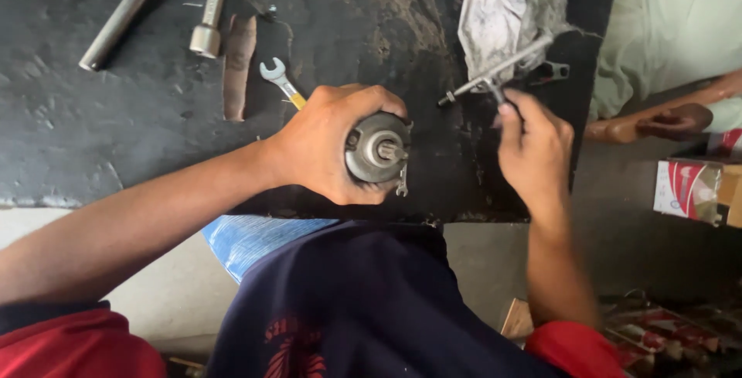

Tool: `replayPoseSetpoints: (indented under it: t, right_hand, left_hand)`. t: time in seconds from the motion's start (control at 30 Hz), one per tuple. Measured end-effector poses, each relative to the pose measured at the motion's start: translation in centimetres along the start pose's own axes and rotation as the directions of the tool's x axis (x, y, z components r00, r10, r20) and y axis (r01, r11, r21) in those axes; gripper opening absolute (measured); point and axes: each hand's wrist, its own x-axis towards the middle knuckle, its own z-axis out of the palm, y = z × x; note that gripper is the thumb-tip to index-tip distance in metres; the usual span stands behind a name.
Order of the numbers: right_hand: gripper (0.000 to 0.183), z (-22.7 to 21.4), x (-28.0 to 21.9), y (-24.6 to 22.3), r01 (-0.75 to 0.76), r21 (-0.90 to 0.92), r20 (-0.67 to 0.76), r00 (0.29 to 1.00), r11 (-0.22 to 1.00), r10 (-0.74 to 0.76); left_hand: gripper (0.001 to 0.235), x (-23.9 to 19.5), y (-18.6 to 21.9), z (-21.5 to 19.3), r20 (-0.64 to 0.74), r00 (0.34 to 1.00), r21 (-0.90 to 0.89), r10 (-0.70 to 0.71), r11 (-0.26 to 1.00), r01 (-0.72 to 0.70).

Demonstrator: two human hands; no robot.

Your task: The person wipes a motorcycle starter motor with a rag while seated at a workbench, then uses a spanner to work on a nut on the starter motor, holding the unit steady with the other hand.

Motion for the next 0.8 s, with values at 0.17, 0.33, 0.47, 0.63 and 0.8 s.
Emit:
replayPoseSetpoints:
  t: [0.17, 0.33, 0.47, 0.63, 0.8]
  right_hand:
    - [0.011, 0.4, -0.9, -5.6, 0.124, -0.102, -0.129, 0.982, 0.987, -0.137]
    - [0.021, 3.0, -2.5, -9.1, -0.078, 0.114, 0.137, 0.989, 0.99, 0.062]
    - [0.019, 3.1, -2.5, -9.3, -0.058, 0.042, 0.196, 0.979, 0.997, 0.049]
    - [0.019, 2.4, -2.1, -9.0, 0.056, -0.069, 0.227, 0.973, 0.996, -0.039]
    - [0.026, 0.8, -1.7, -8.6, 0.055, 0.101, 0.206, 0.976, 0.993, -0.075]
  left_hand:
    - [0.059, 0.3, 0.2, -0.3, 0.017, 1.0, 0.035, -0.01, 0.999, 0.009]
    - [0.065, 0.3, 0.0, -0.4, 0.044, 0.999, 0.041, -0.011, 0.999, 0.009]
    - [0.064, 0.1, 0.1, -0.3, 0.034, 0.999, 0.044, 0.009, 0.999, -0.011]
    - [0.064, 0.0, 0.3, -0.4, -0.012, 1.0, 0.068, 0.006, 0.998, -0.005]
    - [0.068, 0.0, 0.6, -0.8, 0.003, 0.999, 0.074, 0.037, 0.997, -0.038]
